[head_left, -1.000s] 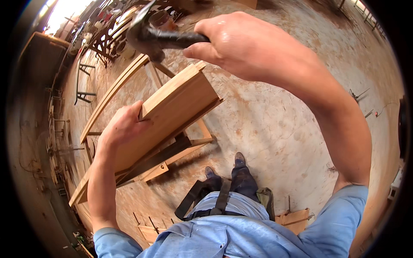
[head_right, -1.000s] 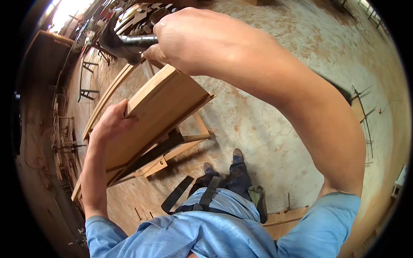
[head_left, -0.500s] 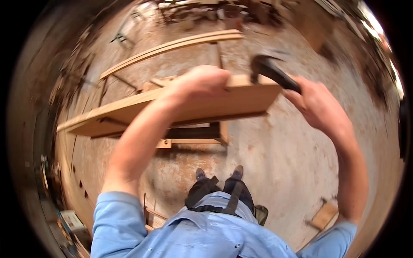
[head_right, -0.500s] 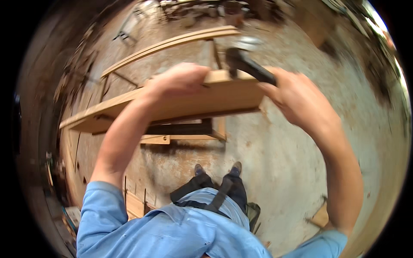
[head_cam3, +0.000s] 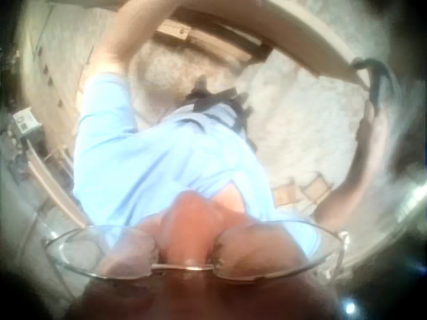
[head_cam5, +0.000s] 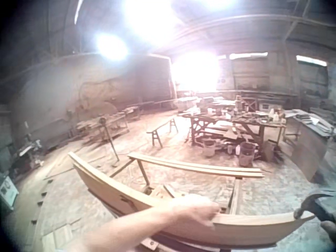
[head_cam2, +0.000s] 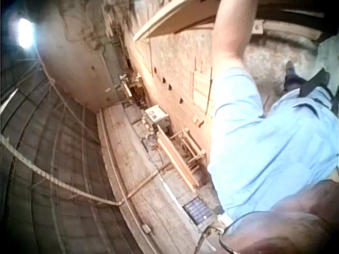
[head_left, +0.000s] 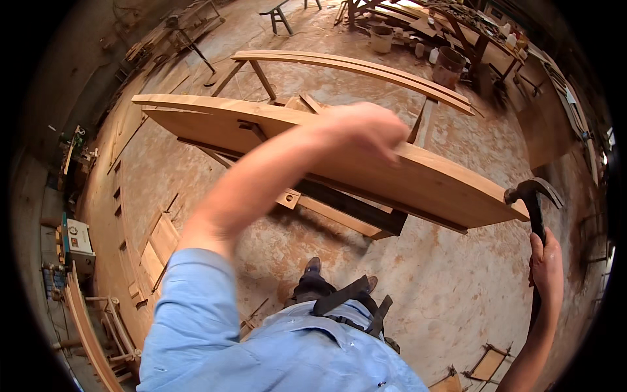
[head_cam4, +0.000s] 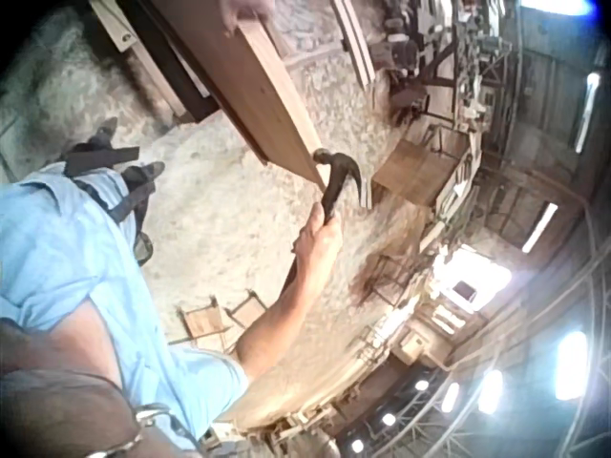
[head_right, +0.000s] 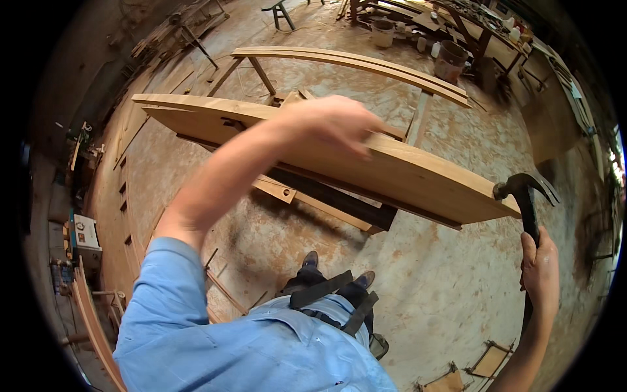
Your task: The person uses a hammer to tap a wooden strip onto a large curved wooden panel. They then retrieve a metal clamp from the floor and use it to secure the strip to the panel, tightening the screw mechanism to hold the pieces together.
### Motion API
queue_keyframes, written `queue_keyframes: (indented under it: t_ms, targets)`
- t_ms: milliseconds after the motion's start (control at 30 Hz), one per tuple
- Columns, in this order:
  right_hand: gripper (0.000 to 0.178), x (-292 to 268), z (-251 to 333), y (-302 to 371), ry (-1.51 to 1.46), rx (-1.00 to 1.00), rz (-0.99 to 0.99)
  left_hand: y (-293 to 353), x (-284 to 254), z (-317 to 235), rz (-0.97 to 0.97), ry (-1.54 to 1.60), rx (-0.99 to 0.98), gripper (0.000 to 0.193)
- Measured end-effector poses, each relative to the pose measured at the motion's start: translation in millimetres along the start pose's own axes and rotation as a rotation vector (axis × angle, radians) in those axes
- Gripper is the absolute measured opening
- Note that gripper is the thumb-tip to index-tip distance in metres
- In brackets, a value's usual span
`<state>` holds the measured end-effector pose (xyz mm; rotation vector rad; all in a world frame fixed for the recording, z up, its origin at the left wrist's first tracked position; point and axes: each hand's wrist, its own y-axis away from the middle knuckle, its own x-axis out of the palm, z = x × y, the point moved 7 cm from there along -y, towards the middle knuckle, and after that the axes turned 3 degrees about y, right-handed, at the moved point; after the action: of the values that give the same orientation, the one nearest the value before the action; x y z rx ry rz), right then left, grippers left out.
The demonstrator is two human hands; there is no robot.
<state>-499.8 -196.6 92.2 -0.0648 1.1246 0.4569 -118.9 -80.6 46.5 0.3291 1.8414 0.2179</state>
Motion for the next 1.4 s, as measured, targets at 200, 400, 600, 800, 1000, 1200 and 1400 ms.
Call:
queue_keyframes:
  t_ms: [200,400,600,800,1000,1200,1400]
  targets:
    - [0.025,12,19,6,-0.009,0.071,0.004,86,-1,94,-0.033,-0.002,-0.207,0.036]
    - [0.026,13,11,-3,-0.012,0.076,-0.001,86,1,87,-0.205,-0.157,-0.174,0.026]
    - [0.030,10,22,7,-0.008,0.151,-0.068,76,-2,92,-0.289,-0.191,-0.118,0.026]
    - [0.026,35,75,2,0.049,-0.016,-0.040,70,-1,96,-0.209,-0.142,-0.137,0.032]
    - [0.028,43,135,3,0.033,0.001,0.008,68,-5,96,-0.248,-0.142,-0.141,0.028]
    - [0.026,51,148,10,0.034,-0.100,-0.016,69,-5,92,-0.245,-0.157,-0.119,0.026]
    - [0.029,52,150,6,-0.032,-0.099,-0.025,72,-1,98,-0.252,-0.152,-0.104,0.025]
